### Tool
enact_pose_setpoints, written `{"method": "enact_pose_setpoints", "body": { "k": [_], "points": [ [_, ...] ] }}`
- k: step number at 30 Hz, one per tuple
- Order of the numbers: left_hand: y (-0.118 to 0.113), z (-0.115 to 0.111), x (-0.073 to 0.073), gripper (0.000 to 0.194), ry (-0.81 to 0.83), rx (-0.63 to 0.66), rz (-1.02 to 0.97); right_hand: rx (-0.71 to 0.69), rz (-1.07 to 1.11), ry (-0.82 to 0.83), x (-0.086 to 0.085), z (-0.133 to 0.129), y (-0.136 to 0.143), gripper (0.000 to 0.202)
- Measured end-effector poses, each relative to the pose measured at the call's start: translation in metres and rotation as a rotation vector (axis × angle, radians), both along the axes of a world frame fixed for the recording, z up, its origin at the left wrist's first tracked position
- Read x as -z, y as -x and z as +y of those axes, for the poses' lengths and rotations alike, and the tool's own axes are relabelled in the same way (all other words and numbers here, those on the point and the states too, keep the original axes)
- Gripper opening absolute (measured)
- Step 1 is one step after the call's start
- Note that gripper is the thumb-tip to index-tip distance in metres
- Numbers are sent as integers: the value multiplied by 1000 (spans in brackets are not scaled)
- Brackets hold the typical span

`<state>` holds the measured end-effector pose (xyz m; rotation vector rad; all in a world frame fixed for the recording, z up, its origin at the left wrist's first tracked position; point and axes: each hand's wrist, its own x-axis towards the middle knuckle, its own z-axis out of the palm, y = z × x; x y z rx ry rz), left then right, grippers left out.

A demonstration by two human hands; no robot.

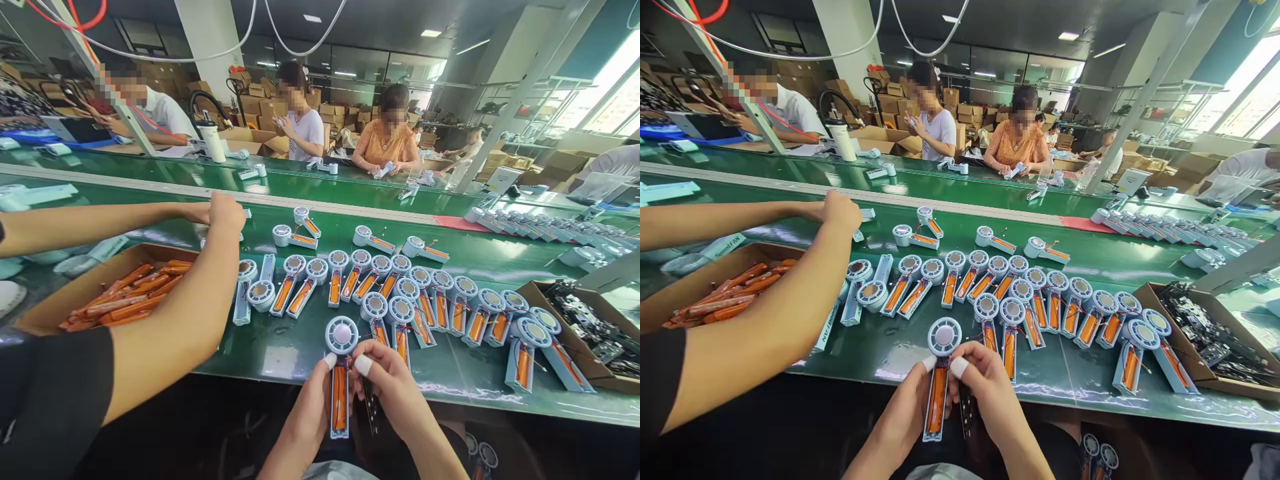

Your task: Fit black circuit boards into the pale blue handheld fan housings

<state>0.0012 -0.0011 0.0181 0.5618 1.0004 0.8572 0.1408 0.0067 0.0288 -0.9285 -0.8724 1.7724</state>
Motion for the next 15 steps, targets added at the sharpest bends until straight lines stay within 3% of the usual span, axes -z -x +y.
{"method": "enact_pose_setpoints", "body": {
  "k": [4,8,12,15],
  "points": [
    [1,0,-1,52,-124,-4,87,142,190,192,3,2,-1,39],
    [7,-2,1,43,-328,55,304,113,187,159,2,-1,-7,40],
    [4,-2,7,42,-365,-34,494,87,-148,-24,6,-3,-15,45],
    [-2,-1,8,44,-334,-122,508,99,-598,-225,6,-2,-21,26]
  ]
}}
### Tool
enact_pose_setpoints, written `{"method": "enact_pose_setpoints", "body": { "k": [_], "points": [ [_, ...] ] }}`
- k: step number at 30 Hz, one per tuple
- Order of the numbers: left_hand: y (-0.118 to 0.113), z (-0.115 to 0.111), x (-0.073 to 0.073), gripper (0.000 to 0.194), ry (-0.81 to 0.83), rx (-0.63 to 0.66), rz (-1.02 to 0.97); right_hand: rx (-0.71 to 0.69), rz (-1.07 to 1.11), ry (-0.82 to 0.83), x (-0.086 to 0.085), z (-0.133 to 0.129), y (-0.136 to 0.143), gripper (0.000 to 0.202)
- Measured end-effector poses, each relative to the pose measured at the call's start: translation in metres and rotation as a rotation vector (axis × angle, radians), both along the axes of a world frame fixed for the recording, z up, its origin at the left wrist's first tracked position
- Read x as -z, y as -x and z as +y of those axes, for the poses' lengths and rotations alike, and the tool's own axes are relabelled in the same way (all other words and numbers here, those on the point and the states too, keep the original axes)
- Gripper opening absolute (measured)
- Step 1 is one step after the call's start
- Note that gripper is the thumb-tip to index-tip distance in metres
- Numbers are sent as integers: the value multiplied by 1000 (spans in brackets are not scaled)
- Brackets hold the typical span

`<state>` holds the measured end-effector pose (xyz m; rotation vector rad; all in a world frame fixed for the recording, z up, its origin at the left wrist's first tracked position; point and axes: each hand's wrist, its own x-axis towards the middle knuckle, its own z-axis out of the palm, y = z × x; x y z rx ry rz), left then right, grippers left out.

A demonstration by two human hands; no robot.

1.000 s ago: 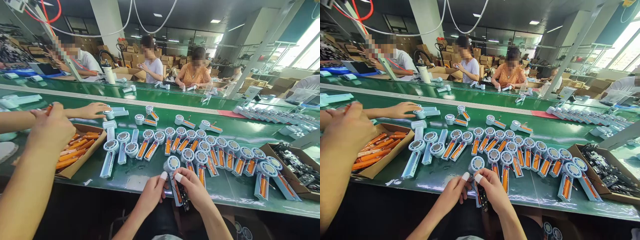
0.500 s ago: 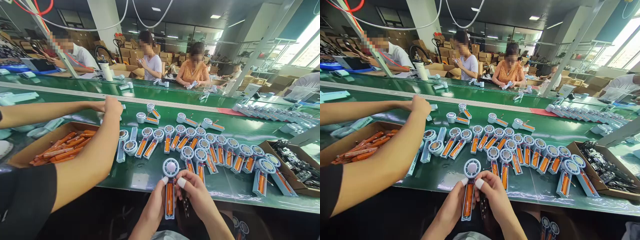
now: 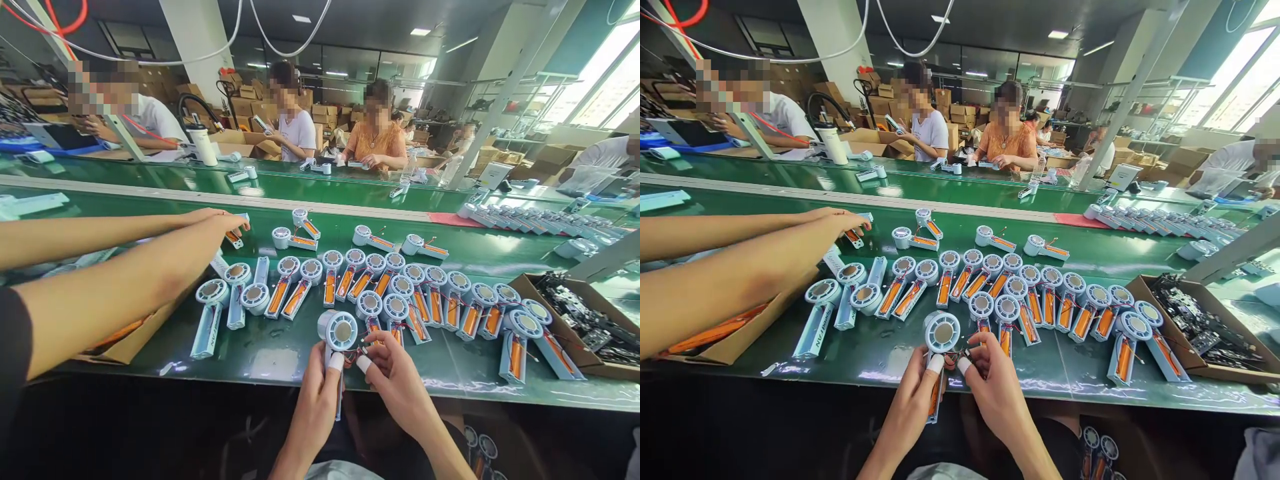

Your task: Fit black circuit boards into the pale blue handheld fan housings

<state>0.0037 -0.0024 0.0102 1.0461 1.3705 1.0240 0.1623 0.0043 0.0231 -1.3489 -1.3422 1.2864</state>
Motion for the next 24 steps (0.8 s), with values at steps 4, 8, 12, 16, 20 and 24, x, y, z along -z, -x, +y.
{"method": "enact_pose_setpoints", "body": {
  "k": [4,8,12,16,20,24],
  "points": [
    [-5,2,-3,40,-14,-16,-51,-186,-632,-175,-18,0,-9,21],
    [-5,4,-2,27,-24,-30,-32,-438,-935,-194,-44,-5,-13,13],
    [-7,4,-2,13,-58,-23,-25,-657,-1129,-273,-59,-8,-9,6],
    [-9,6,-6,7,-45,0,-81,-724,-1083,-341,-60,-6,-6,15],
    [-4,10,-12,12,32,27,-207,-598,-825,-262,-53,-4,-5,22],
    [2,10,-10,27,77,114,-391,-547,-377,-100,-37,0,-1,31]
  ]
}}
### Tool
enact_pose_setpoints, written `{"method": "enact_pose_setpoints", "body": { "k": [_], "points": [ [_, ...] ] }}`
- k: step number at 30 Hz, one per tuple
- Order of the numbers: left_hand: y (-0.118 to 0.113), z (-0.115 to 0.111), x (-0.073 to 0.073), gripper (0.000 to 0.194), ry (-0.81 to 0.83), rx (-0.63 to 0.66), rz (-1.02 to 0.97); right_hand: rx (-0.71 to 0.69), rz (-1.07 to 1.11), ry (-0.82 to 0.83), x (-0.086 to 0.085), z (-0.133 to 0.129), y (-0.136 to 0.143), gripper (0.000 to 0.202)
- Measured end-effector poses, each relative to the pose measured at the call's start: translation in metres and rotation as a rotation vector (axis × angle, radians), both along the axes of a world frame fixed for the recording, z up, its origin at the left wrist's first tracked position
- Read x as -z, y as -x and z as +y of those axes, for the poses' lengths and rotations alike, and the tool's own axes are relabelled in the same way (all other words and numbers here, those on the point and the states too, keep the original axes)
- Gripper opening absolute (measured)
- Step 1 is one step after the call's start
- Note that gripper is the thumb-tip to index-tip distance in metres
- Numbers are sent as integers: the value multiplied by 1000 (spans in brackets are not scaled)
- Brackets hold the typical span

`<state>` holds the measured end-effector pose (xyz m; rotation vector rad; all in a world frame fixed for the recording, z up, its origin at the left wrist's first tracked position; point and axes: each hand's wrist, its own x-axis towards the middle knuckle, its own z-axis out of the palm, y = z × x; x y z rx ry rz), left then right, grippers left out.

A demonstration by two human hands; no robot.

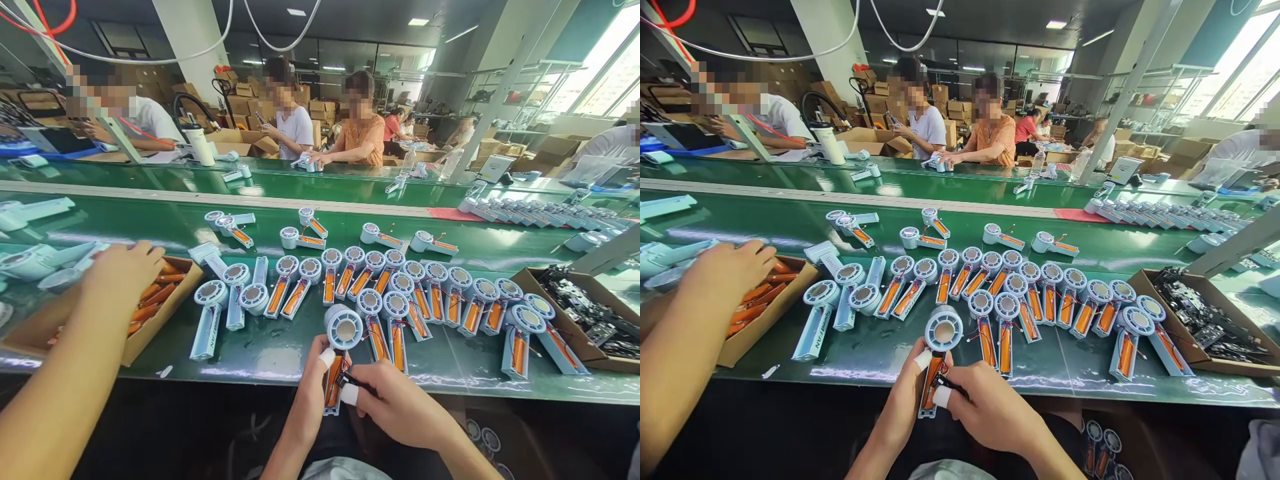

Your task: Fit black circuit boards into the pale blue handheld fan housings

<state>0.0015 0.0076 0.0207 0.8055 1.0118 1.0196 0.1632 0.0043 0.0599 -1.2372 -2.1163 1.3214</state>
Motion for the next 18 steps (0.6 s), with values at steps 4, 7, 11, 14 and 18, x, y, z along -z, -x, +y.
{"method": "enact_pose_setpoints", "body": {
  "k": [4,7,11,14,18],
  "points": [
    [2,-1,8,35,-17,-18,-60,106,384,285,28,3,7,43],
    [1,-2,10,37,-43,-6,-87,224,610,369,45,0,14,54],
    [-1,-5,7,38,-89,37,-103,344,723,385,53,-6,20,59],
    [-4,-7,6,42,-121,11,-22,386,710,375,55,-8,21,60],
    [-8,-9,7,43,-141,8,128,447,690,391,56,-9,21,62]
  ]
}}
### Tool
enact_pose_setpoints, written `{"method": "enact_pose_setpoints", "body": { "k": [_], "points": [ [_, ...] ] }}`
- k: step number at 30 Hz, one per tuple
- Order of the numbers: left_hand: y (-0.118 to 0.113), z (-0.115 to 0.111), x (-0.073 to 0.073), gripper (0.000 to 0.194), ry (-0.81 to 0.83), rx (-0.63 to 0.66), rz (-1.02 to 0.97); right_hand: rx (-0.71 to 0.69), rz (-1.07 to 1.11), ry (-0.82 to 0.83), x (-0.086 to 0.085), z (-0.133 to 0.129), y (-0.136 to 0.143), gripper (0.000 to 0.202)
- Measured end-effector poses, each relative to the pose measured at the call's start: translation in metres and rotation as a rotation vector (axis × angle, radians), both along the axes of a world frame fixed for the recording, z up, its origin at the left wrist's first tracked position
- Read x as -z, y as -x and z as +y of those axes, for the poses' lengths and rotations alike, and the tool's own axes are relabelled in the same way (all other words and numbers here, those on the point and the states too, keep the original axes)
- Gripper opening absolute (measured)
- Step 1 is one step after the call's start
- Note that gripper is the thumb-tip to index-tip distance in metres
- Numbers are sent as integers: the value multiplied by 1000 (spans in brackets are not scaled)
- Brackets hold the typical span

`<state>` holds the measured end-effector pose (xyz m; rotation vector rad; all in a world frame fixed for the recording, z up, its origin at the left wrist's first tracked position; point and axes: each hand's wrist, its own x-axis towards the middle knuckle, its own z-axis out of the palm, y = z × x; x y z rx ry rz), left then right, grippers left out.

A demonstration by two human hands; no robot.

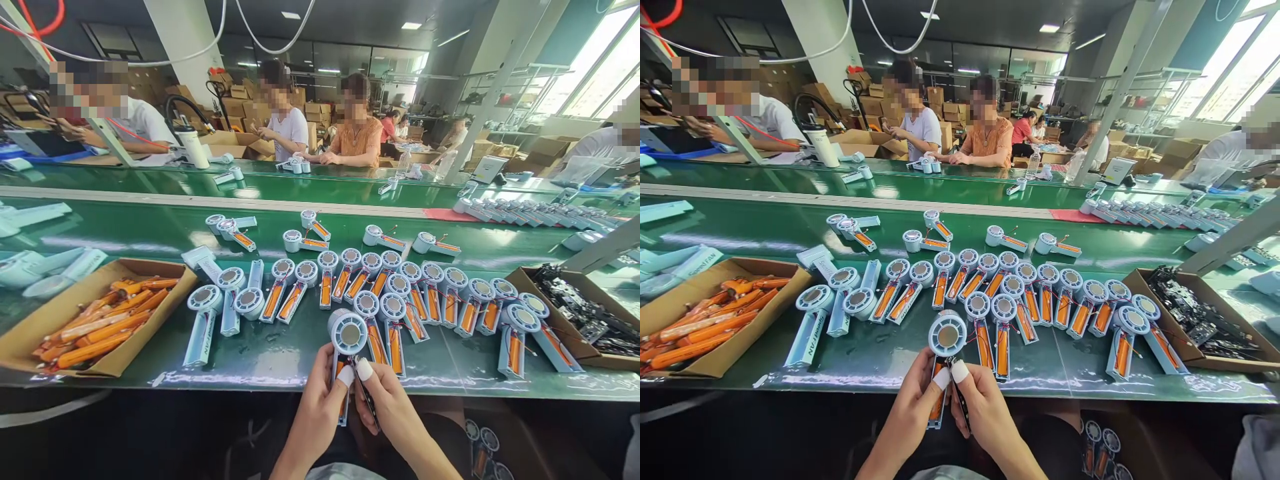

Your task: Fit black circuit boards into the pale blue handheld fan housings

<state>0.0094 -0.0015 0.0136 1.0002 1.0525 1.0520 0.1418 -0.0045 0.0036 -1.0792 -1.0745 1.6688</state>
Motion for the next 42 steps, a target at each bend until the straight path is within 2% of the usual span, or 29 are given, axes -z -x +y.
{"method": "enact_pose_setpoints", "body": {
  "k": [3,5,8,10,16,20,23,25,27,30,33,35,37,39,42],
  "points": [
    [-2,-2,0,43,-1,-17,84,61,-61,-29,-1,-6,0,58],
    [-3,-3,-2,40,24,-79,130,127,-121,-80,-2,-15,-1,50],
    [-6,-3,-4,31,75,-209,199,208,-270,-225,0,-29,-2,48],
    [-9,-1,-6,27,91,-244,226,220,-409,-329,2,-34,-2,47],
    [-16,2,-8,38,146,-160,33,309,-717,-489,7,-29,8,46],
    [-19,-1,-4,47,84,-192,85,231,-1026,-545,4,-27,19,54],
    [-17,1,-1,47,88,-209,100,43,-1242,-529,-1,-27,19,69],
    [-14,4,0,45,116,-223,78,-86,-1288,-495,-6,-27,15,78],
    [-13,7,-1,42,173,-246,7,-149,-1196,-495,-10,-27,10,80],
    [-14,8,-4,47,314,-277,-172,-90,-799,-472,-7,-28,6,73],
    [-14,7,-5,63,414,-208,-222,7,-320,-242,4,-30,8,73],
    [-11,7,-4,69,415,-177,-87,42,-117,-91,12,-31,12,81],
    [-5,11,-2,66,332,-207,147,72,-36,-5,19,-31,16,88],
    [1,17,-1,57,181,-203,371,98,-32,40,24,-28,19,91],
    [8,29,-1,48,19,-72,582,108,-156,34,29,-23,25,88]
  ]
}}
